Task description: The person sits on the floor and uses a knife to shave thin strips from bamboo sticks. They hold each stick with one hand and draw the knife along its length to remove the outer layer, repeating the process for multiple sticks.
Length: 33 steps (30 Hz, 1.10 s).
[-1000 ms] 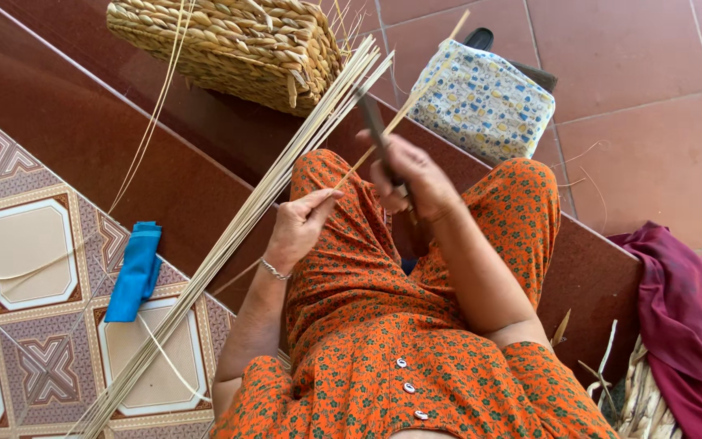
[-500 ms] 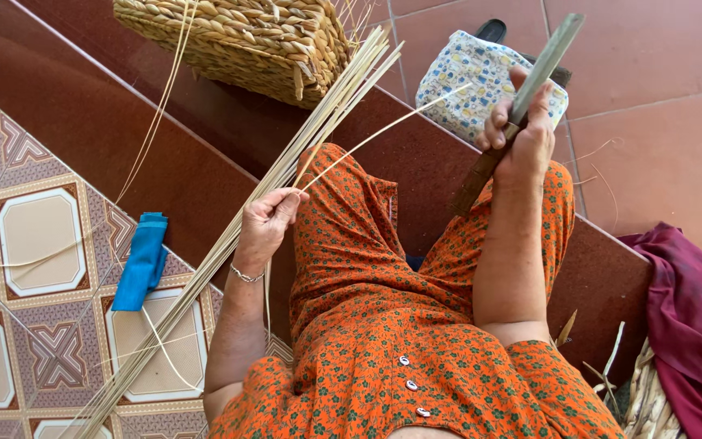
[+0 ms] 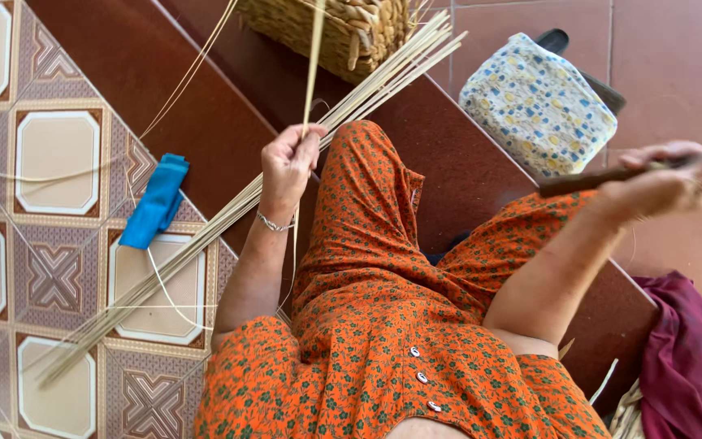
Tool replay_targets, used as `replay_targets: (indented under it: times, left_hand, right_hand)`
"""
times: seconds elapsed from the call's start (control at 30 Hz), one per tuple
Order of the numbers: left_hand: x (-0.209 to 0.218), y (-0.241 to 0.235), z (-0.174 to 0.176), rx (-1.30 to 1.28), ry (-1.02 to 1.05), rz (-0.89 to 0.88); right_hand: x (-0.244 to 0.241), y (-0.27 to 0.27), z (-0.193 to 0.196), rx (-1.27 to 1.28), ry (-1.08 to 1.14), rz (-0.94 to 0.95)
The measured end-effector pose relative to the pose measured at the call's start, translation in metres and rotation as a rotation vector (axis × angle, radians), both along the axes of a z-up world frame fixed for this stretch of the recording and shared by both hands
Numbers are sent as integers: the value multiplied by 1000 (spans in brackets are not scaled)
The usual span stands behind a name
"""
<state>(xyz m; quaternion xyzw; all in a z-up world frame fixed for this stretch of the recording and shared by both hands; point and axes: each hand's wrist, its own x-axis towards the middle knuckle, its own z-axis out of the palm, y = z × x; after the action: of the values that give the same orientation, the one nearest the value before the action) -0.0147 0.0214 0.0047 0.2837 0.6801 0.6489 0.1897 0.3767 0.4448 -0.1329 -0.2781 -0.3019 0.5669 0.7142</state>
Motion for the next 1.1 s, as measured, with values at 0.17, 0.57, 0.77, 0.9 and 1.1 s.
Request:
replay_targets:
  times: [0.17,0.57,0.77,0.9,1.1]
  left_hand:
    - [-11,8,-12,-83,-79,58]
    - [62,64,-34,-117,-108,-300]
    - [67,61,-29,-262,-113,-320]
    - [58,55,-33,-196,-92,-308]
    - [32,37,-45,-203,-141,-219]
  right_hand:
    - [-1,2,36,77,40,92]
    - [-192,-221,156,303,-772,945]
    - [-201,-206,116,535,-838,691]
    - [-194,-183,108,168,-522,794]
    - [-148,-121,99,-89,-50,628]
